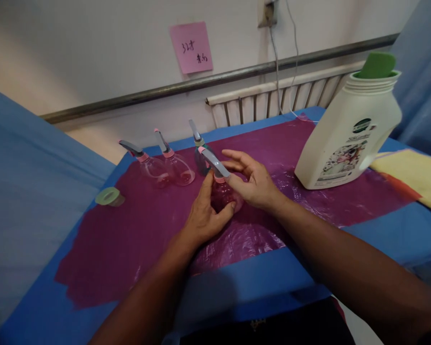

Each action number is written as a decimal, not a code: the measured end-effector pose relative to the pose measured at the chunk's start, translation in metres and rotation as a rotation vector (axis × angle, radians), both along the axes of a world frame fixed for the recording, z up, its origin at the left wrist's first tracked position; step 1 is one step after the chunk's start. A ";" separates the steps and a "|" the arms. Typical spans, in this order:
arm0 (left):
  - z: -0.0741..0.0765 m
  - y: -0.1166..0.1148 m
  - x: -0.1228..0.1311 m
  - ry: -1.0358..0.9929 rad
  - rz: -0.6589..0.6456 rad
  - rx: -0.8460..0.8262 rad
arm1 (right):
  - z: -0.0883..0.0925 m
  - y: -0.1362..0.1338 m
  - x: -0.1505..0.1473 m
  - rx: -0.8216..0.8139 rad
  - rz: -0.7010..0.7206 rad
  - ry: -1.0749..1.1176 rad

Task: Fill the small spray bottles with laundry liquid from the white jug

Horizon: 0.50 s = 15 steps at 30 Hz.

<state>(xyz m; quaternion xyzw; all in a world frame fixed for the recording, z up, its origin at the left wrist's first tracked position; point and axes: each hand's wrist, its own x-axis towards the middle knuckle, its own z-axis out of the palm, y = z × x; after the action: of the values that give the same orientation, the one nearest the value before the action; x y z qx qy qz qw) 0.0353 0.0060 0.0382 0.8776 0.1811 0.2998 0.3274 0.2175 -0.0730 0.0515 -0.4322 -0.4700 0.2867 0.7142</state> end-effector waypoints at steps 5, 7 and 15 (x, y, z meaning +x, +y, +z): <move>0.002 -0.001 0.000 0.007 -0.006 -0.001 | 0.002 -0.003 0.003 -0.010 -0.030 -0.049; 0.003 -0.002 0.000 0.014 -0.005 -0.001 | 0.002 -0.004 0.003 0.006 -0.036 -0.075; 0.003 -0.003 -0.001 0.035 0.002 -0.018 | -0.001 -0.004 0.000 0.021 -0.044 -0.194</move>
<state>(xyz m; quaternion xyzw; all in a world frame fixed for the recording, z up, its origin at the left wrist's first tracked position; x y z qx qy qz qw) 0.0348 0.0025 0.0413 0.8795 0.1905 0.2832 0.3318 0.2174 -0.0774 0.0501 -0.4606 -0.5304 0.2228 0.6759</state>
